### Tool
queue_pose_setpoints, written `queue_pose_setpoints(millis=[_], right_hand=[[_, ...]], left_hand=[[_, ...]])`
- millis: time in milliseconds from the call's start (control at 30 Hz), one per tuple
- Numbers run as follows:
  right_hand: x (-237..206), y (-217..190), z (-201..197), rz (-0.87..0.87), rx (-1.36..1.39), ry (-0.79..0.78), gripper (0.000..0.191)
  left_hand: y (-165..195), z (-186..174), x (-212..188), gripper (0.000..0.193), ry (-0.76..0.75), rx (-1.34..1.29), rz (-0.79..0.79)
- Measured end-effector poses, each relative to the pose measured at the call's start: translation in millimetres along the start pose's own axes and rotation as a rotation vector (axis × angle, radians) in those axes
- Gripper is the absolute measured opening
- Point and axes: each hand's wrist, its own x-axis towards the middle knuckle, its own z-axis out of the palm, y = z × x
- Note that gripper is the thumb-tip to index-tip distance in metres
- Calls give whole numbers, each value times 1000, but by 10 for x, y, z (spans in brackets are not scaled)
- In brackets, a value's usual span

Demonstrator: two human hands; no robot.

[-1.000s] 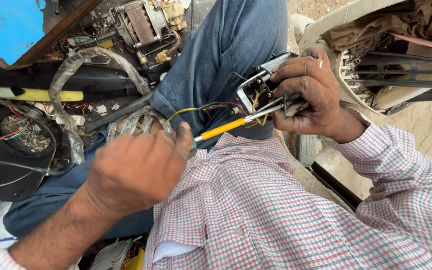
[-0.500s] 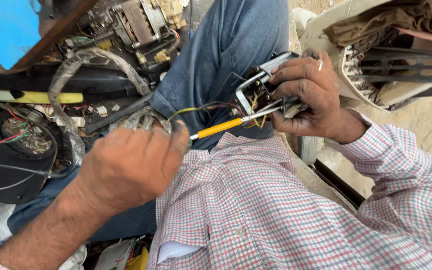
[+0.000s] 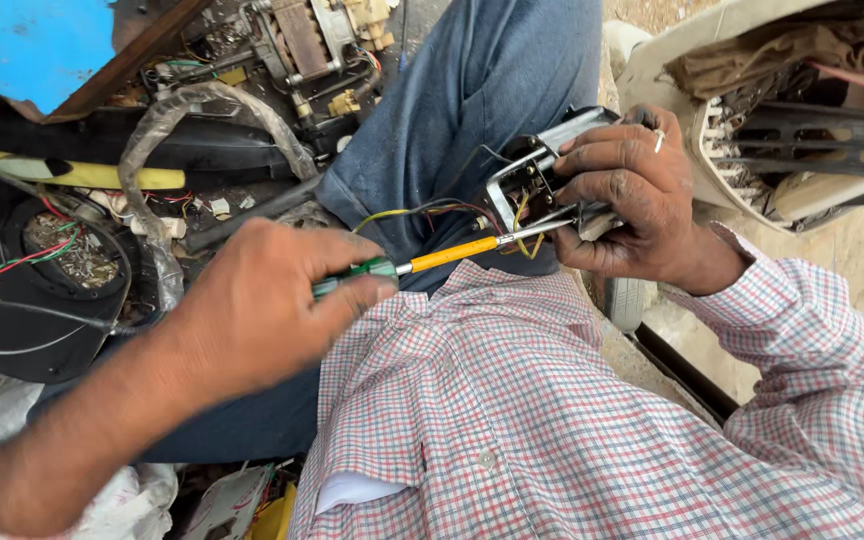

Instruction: The person sits on the ground and uses a screwdriver to adjust internal components of a small electric motor. They repeatedly probe the commutator area and manipulate wires while holding the motor casing.

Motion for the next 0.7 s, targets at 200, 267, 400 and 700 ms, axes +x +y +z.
queue_pose_setpoints(millis=[200, 267, 400, 700], right_hand=[[-35, 55, -51, 21, 42, 2, 30], [-42, 45, -57, 26, 50, -4, 31], [-20, 5, -37, -12, 21, 16, 28], [3, 42, -17, -21, 14, 8, 29]], left_hand=[[-23, 98, -229, 29, 115, 1056, 584], [-94, 151, -296, 30, 171, 1166, 718], [-76, 198, -263, 40, 282, 221, 133], [83, 27, -98, 26, 42, 531, 161]])
